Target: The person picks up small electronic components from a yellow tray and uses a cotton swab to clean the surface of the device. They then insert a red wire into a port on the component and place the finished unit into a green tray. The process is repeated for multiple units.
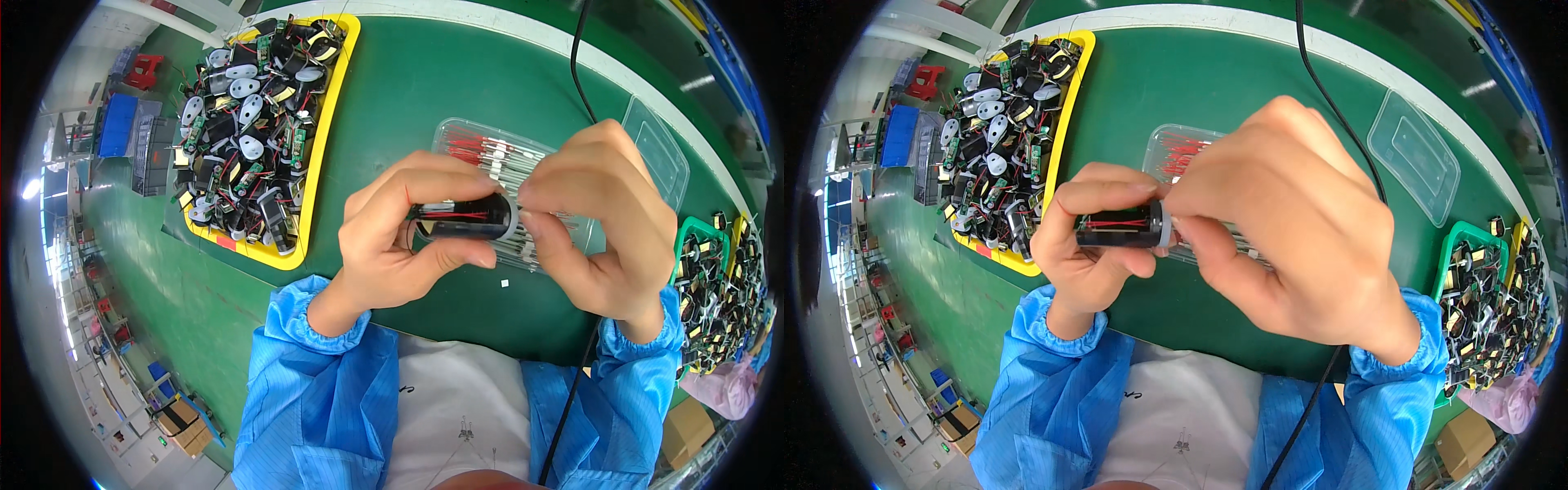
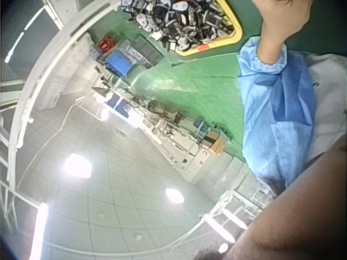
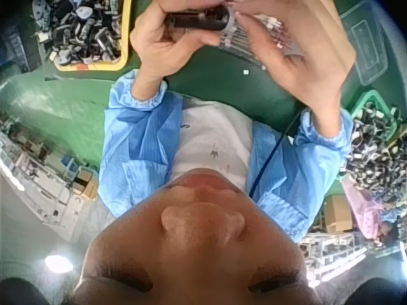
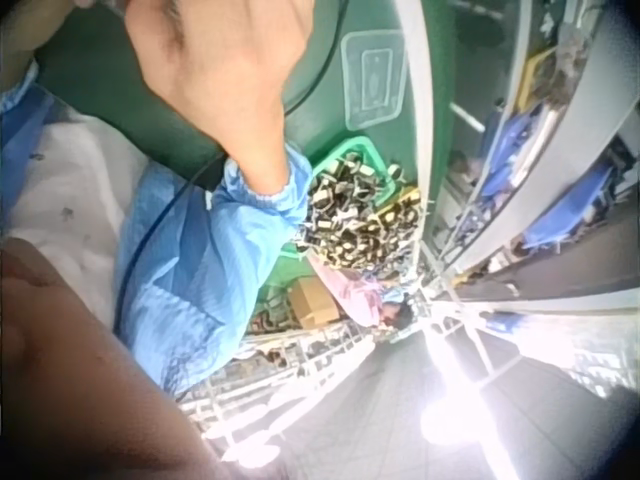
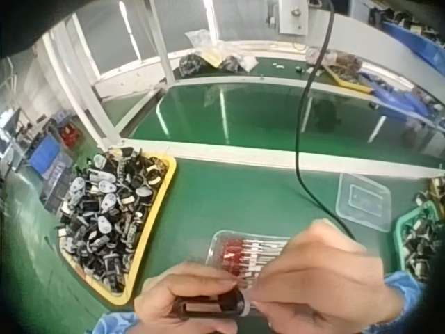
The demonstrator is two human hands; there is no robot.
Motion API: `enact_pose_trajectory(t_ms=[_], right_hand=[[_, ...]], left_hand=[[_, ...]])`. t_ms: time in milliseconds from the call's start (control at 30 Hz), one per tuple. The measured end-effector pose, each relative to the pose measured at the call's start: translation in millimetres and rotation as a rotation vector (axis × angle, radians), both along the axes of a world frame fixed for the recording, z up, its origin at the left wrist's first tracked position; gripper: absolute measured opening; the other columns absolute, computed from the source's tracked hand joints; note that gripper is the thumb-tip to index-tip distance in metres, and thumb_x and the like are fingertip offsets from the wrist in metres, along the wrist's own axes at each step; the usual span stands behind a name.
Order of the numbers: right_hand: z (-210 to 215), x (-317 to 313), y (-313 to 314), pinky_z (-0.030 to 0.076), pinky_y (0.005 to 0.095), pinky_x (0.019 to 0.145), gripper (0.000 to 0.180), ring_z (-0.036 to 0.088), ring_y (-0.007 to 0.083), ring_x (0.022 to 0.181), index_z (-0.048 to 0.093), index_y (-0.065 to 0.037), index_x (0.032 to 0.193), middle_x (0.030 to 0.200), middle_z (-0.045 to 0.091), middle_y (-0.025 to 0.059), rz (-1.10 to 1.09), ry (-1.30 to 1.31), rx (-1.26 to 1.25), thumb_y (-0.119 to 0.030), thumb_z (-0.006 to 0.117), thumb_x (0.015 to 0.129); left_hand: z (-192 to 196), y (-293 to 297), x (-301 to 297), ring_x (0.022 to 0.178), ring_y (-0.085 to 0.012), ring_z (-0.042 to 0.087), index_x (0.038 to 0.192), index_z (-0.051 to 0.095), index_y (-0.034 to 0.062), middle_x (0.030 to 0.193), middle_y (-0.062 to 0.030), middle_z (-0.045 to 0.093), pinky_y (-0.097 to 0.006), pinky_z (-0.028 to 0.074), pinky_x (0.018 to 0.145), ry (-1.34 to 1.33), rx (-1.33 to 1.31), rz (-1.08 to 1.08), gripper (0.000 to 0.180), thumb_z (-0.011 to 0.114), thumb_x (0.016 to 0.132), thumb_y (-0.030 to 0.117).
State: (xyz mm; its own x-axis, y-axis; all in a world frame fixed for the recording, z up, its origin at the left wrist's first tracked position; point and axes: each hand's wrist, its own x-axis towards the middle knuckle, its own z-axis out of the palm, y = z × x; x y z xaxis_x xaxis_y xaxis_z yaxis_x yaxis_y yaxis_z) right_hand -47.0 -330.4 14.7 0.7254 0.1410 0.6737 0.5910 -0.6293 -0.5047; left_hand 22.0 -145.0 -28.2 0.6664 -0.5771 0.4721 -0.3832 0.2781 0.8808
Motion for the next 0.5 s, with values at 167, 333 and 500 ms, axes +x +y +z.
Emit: enact_pose_trajectory(t_ms=[167, 333, 500], right_hand=[[2.7, -4.5, -3.3, 0.038, 0.0318, 0.056, 0.026, 0.052, 0.0237, 0.063, 0.061, -0.001, 0.08, 0.078, 0.062, 0.0095, -0.015, -0.055, -0.169, 0.005, 0.07, 0.057], [4.4, -6.0, -4.3, 0.036, 0.0319, 0.054, 0.026, 0.051, 0.0225, 0.061, 0.061, -0.002, 0.079, 0.076, 0.061, 0.0078, 0.023, -0.052, -0.201, 0.001, 0.072, 0.056], [3.3, -5.4, -4.4, 0.036, 0.0317, 0.051, 0.024, 0.051, 0.0223, 0.06, 0.06, -0.001, 0.078, 0.073, 0.06, 0.0085, 0.058, -0.059, -0.182, -0.001, 0.072, 0.057]], left_hand=[[1.6, 2.7, 5.6, 0.074, -0.0243, 0.065, 0.091, 0.063, -0.0073, 0.087, -0.0188, 0.065, -0.029, 0.053, 0.063, -0.226, 0.018, -0.006, 0.044, 0.081, 0.065, 0.024], [3.2, 2.4, 5.8, 0.07, -0.0232, 0.065, 0.085, 0.061, -0.0075, 0.085, -0.0196, 0.066, -0.029, 0.053, 0.06, -0.229, -0.001, -0.042, 0.042, 0.08, 0.065, 0.025], [5.6, 4.7, 5.9, 0.069, -0.0219, 0.065, 0.084, 0.061, -0.0073, 0.084, -0.0178, 0.066, -0.028, 0.052, 0.059, -0.185, 0.039, -0.079, 0.043, 0.08, 0.065, 0.026]])
